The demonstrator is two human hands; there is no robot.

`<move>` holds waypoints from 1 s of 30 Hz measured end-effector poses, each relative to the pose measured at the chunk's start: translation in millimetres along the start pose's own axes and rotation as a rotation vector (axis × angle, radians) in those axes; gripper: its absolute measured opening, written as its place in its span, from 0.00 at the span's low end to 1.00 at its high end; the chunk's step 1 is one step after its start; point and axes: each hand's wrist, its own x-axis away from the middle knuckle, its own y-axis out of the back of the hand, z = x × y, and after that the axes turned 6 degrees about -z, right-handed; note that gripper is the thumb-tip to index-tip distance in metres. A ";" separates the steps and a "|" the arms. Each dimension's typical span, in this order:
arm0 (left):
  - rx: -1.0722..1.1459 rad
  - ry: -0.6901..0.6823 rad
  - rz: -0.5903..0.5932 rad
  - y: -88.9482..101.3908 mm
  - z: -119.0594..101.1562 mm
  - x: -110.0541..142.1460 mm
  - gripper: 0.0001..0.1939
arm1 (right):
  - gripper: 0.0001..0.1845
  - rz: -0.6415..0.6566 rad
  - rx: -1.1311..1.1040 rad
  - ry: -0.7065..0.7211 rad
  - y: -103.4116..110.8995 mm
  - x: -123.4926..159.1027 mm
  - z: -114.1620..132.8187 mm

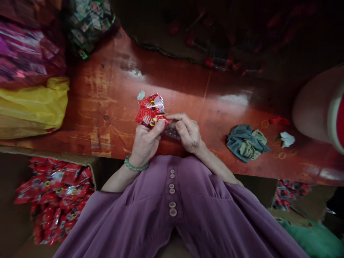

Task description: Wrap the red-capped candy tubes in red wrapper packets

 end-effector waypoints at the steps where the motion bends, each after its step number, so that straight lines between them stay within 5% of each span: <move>1: 0.006 0.003 -0.013 -0.4 -1.8 -2.3 0.17 | 0.25 0.017 -0.038 -0.040 2.9 -0.6 -1.0; 5: 0.028 -0.016 -0.039 2.0 -5.3 -11.9 0.17 | 0.23 0.066 -0.188 -0.150 13.3 0.1 -5.4; 16: -0.057 -0.102 -0.083 3.0 2.6 -24.7 0.19 | 0.17 -0.038 -0.258 -0.142 0.2 1.6 -15.0; 21: -0.072 -0.272 -0.111 5.8 -3.0 -21.1 0.17 | 0.20 -0.042 -0.481 -0.194 -9.4 -6.2 -25.7; 26: -0.401 -0.483 -0.056 2.9 -16.3 -19.3 0.10 | 0.24 0.024 -0.680 -0.195 -21.0 -18.6 -32.7; 30: -0.352 -0.448 -0.073 0.7 -22.5 -31.2 0.13 | 0.22 0.065 -0.718 -0.203 -18.7 -24.5 -27.7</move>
